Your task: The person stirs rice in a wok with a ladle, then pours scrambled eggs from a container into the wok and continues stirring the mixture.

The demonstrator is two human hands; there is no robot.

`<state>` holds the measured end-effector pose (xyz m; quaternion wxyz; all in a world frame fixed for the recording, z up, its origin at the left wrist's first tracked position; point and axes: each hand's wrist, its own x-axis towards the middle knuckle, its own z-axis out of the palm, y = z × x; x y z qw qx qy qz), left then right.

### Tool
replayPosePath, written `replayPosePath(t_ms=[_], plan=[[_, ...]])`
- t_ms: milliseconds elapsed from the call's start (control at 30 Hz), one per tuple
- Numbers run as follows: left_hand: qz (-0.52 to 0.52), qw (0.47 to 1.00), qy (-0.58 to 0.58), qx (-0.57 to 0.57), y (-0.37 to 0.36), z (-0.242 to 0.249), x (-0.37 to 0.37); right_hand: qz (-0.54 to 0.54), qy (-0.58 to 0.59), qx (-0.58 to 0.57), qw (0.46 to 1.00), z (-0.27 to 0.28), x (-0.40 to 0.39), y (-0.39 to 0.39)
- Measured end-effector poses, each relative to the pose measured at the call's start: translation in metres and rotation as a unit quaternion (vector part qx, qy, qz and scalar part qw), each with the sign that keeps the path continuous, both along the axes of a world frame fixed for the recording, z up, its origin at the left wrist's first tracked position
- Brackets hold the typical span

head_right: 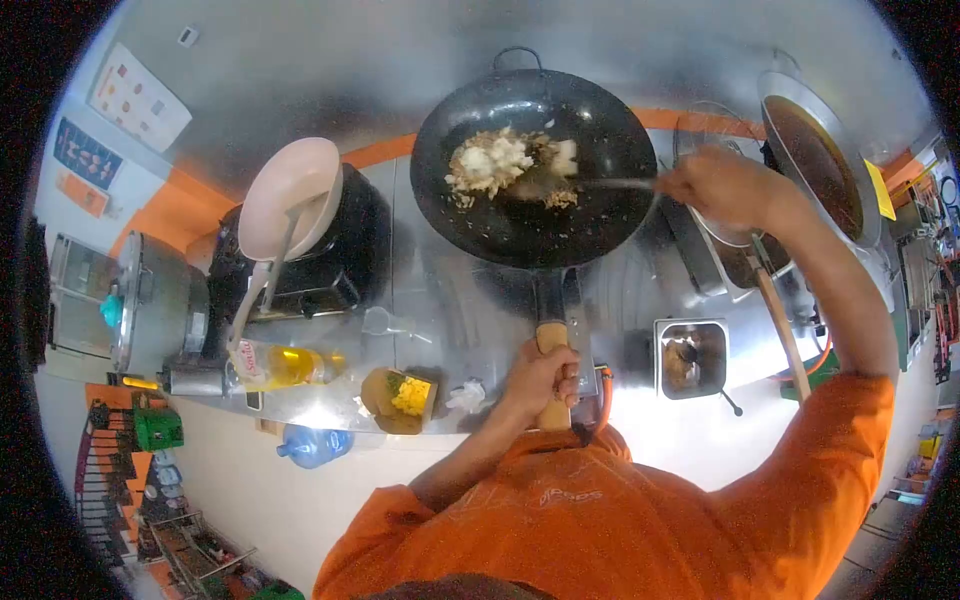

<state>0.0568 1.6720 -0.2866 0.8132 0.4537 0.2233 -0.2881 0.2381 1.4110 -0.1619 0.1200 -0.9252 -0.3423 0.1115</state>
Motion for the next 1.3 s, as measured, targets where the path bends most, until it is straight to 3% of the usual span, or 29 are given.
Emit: replayPosePath(t_ms=[67,133,267,333,433,567,633,700,733,833,867,967,1033,1100,1133,1200,1233,1300], plan=[[0.007,1.000,0.003,-0.002,-0.005,-0.002,0.000,0.008,0.050,-0.028,0.998,0.001,-0.006,0.005],[0.005,1.000,0.019,-0.004,-0.016,-0.008,-0.012,-0.086,-0.040,-0.060,0.994,-0.038,-0.015,0.019],[0.042,0.997,0.013,-0.058,-0.025,-0.003,-0.008,-0.026,-0.061,-0.074,0.995,-0.011,-0.029,-0.003],[0.043,0.995,0.036,-0.077,-0.032,-0.006,-0.017,-0.079,-0.016,-0.031,0.996,-0.023,-0.040,0.008],[0.038,0.991,0.039,-0.125,-0.036,-0.013,-0.016,-0.129,-0.017,-0.083,0.988,-0.021,-0.031,-0.004],[0.031,0.990,0.049,-0.127,-0.036,-0.011,-0.013,-0.056,-0.051,-0.045,0.996,-0.026,-0.041,-0.010],[0.023,0.991,0.057,-0.120,-0.042,-0.015,-0.026,-0.105,-0.002,-0.064,0.992,-0.028,-0.034,-0.010],[0.032,0.995,0.025,-0.090,-0.042,-0.010,-0.030,-0.035,0.024,-0.112,0.993,0.006,-0.032,-0.028],[0.028,0.995,0.000,-0.098,-0.043,-0.008,-0.033,0.017,0.001,-0.048,0.999,0.001,-0.036,-0.037],[0.019,0.994,0.006,-0.108,-0.060,-0.028,-0.035,-0.071,-0.047,0.004,0.996,-0.038,-0.029,-0.011],[0.037,0.992,0.001,-0.119,-0.064,-0.027,-0.038,-0.117,-0.064,-0.061,0.989,-0.034,-0.030,-0.010],[0.047,0.989,0.009,-0.137,-0.059,-0.013,-0.037,-0.050,0.020,-0.096,0.994,0.010,-0.036,-0.037],[0.056,0.982,0.007,-0.179,-0.065,-0.027,-0.037,-0.074,0.051,-0.120,0.989,-0.004,-0.035,-0.026],[0.064,0.972,0.007,-0.224,-0.073,-0.036,-0.050,-0.102,-0.058,-0.044,0.992,-0.045,-0.023,-0.024],[0.034,0.981,-0.019,-0.193,-0.072,-0.038,-0.050,-0.094,-0.061,-0.048,0.993,-0.029,-0.029,-0.026],[-0.008,0.984,-0.059,-0.165,-0.072,-0.048,-0.053,-0.105,0.094,-0.117,0.983,0.015,-0.042,-0.035],[0.006,0.983,-0.057,-0.172,-0.073,-0.043,-0.050,-0.093,0.096,-0.127,0.983,0.006,-0.036,-0.033],[-0.025,0.986,-0.067,-0.151,-0.080,-0.038,-0.051,-0.061,0.023,-0.022,0.998,-0.031,-0.036,-0.032]])
